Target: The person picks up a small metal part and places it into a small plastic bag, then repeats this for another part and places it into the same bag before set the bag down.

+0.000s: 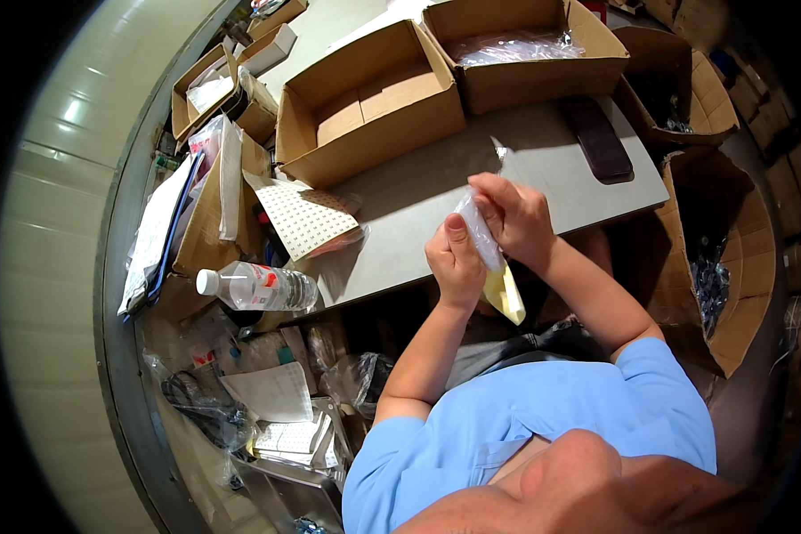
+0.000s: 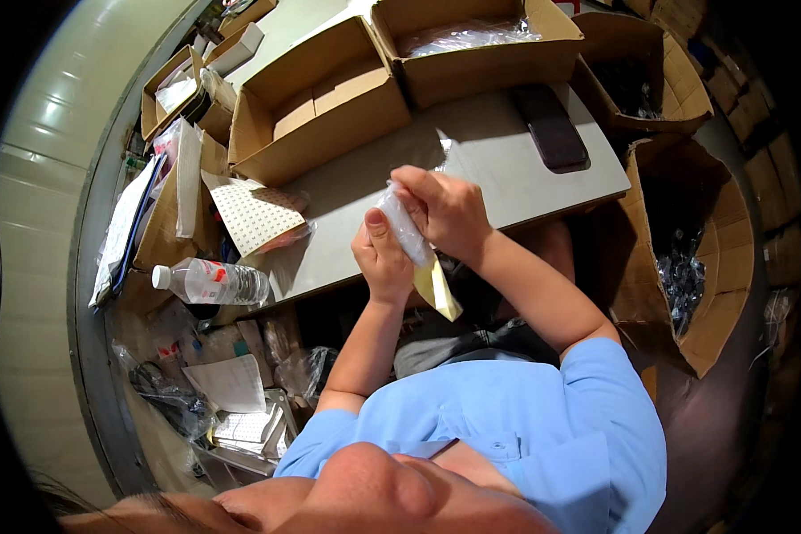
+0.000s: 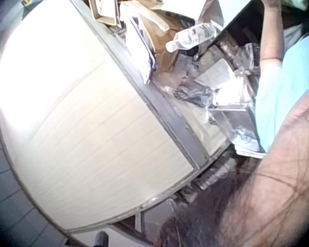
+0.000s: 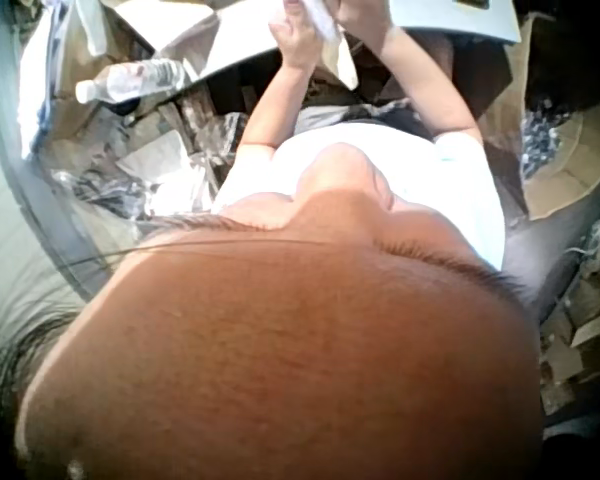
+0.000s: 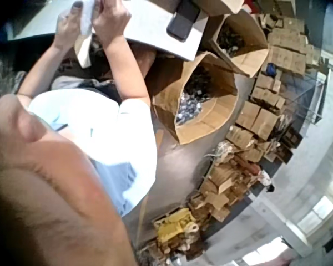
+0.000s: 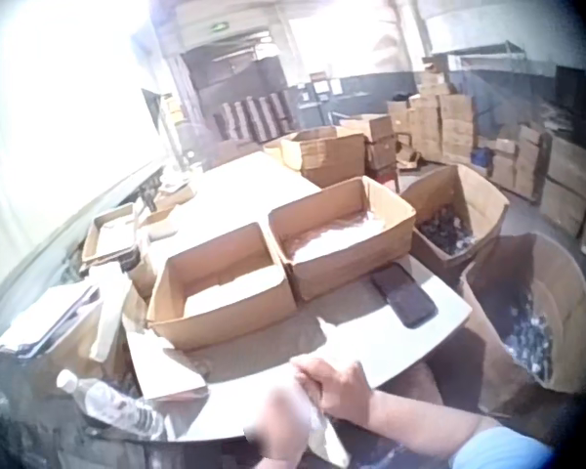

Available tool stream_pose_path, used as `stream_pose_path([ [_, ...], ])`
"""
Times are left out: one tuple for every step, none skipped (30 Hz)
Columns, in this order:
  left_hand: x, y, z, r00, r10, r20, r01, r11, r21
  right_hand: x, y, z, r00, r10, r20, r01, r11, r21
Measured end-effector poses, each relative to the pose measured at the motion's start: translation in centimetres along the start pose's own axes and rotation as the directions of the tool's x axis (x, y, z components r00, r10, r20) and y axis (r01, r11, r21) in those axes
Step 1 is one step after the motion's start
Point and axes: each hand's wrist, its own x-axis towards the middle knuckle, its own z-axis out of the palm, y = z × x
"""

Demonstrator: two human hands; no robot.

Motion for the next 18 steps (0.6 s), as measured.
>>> stream_pose_path([
  [0.4, 0.1, 0.1, 0.999, 0.023, -0.029, -0.021, 0.999, 0.041, -0.8, -0.2, 0.0, 1.0, -0.029, -0.008, 0.029, 0.999, -0.02],
  [0.9, -0.2, -0.2, 0.999, 0.023, -0.035, -0.021, 0.999, 0.039, -1.6, -0.8, 0.0, 0.998, -0.058, -0.015, 0.058, 0.998, -0.039],
  [1.3, -0.7, -0.6, 0.996, -0.087, 0.006, 0.087, 0.996, -0.011, -2.0, -1.5, -0.4, 0.983, -0.183, -0.02, 0.182, 0.982, -0.054],
  [1.5, -1.3, -0.9, 0.98, -0.193, 0.053, 0.196, 0.979, -0.057, -2.1, -2.4, -0.5, 0.978, -0.207, 0.011, 0.207, 0.977, -0.052],
  [1.3, -1.8, -1.1, 0.955, -0.279, 0.104, 0.291, 0.948, -0.127, -1.8, -2.7, -1.0, 0.975, -0.213, 0.065, 0.217, 0.974, -0.071],
  [0.8, -2.6, -0.7, 0.955, -0.28, 0.095, 0.291, 0.948, -0.129, -1.4, -3.0, -1.5, 0.967, -0.223, 0.122, 0.233, 0.969, -0.082],
  [0.3, -3.4, 0.1, 0.998, -0.025, 0.052, 0.027, 0.999, -0.038, -0.3, -3.2, -1.7, 0.952, -0.269, 0.147, 0.28, 0.958, -0.06],
  [0.0, -3.1, 1.1, 0.998, 0.051, 0.04, -0.052, 0.999, 0.01, 0.8, -3.3, -2.0, 0.938, -0.305, 0.167, 0.316, 0.948, -0.046],
  [-0.2, -2.2, 1.8, 0.997, 0.066, 0.038, -0.068, 0.996, 0.051, 1.9, -3.4, -2.1, 0.947, -0.277, 0.161, 0.284, 0.959, -0.024],
  [-0.5, -1.5, 2.0, 0.999, 0.008, 0.043, -0.011, 0.997, 0.073, 2.4, -3.1, -1.8, 0.955, -0.264, 0.138, 0.264, 0.964, 0.017],
  [-0.6, -1.0, 2.0, 0.998, -0.031, 0.061, 0.025, 0.996, 0.087, 2.6, -2.6, -1.7, 0.975, -0.164, 0.15, 0.161, 0.987, 0.027],
  [-0.5, -0.9, 1.8, 0.996, -0.058, 0.072, 0.051, 0.994, 0.094, 2.8, -2.0, -1.4, 0.985, -0.063, 0.163, 0.057, 0.998, 0.037],
  [-0.7, -0.5, 1.8, 0.996, -0.058, 0.073, 0.051, 0.994, 0.093, 2.7, -0.7, -1.2, 0.991, -0.053, 0.122, 0.045, 0.997, 0.062],
  [-0.5, 0.4, 2.0, 0.998, -0.048, 0.049, 0.042, 0.99, 0.133, 2.2, 1.0, -0.9, 0.996, -0.038, 0.079, 0.031, 0.996, 0.083],
  [-0.8, 1.2, 2.0, 0.999, -0.041, 0.018, 0.037, 0.984, 0.176, 1.4, 1.8, -0.6, 0.996, 0.053, 0.064, -0.061, 0.991, 0.12],
  [-0.8, 1.2, 1.7, 0.999, -0.045, 0.019, 0.041, 0.984, 0.174, 0.3, 2.1, -0.2, 0.996, 0.057, 0.065, -0.065, 0.991, 0.118],
  [-0.4, 0.9, 1.4, 0.997, -0.075, 0.014, 0.072, 0.986, 0.148, -0.5, 1.8, -0.1, 0.999, 0.051, 0.005, -0.052, 0.995, 0.084],
  [0.1, 1.2, 1.0, 0.994, -0.11, 0.016, 0.107, 0.986, 0.125, -1.2, 1.2, 0.0, 0.997, 0.051, -0.06, -0.048, 0.998, 0.049],
])
